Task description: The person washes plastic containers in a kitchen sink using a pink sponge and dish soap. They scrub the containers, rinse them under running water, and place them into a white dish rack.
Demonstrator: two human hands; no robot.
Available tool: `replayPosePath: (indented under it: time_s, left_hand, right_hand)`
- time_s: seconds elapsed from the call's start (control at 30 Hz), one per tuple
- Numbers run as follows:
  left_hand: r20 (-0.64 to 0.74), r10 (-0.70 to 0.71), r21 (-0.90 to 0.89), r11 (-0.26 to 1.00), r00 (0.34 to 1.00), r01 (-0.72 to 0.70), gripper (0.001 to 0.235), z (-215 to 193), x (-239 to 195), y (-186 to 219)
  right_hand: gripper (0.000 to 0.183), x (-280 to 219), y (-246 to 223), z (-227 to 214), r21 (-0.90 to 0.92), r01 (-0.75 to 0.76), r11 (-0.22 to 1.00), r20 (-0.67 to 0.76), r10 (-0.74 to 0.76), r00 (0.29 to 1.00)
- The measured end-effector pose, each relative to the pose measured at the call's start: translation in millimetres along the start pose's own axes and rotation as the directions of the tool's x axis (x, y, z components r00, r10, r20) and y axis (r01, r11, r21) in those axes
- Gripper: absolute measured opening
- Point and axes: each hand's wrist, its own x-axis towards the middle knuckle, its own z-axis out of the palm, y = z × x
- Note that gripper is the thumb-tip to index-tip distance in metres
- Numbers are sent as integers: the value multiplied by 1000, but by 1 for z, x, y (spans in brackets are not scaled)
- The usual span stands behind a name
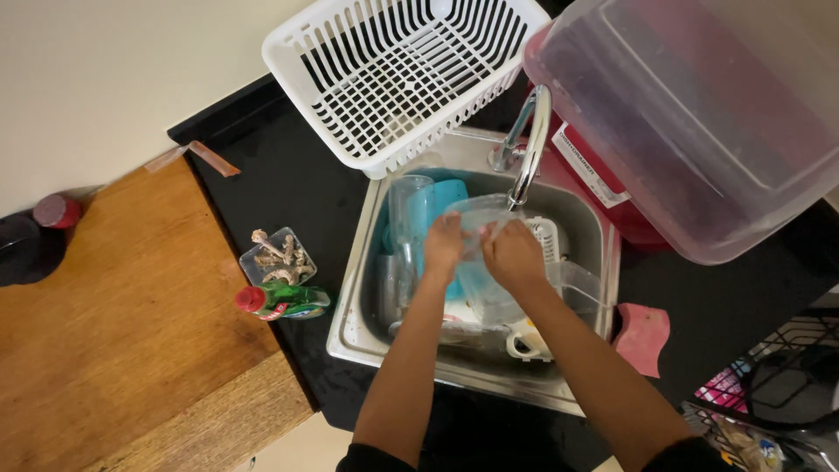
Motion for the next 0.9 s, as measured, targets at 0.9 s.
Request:
replayPosePath:
  time_s: [0.9]
  left_hand:
    - [140, 108, -293, 954, 984, -63, 38, -6, 3, -45]
  right_hand:
    - [41, 3, 55, 24, -39, -32, 999, 269, 41, 962]
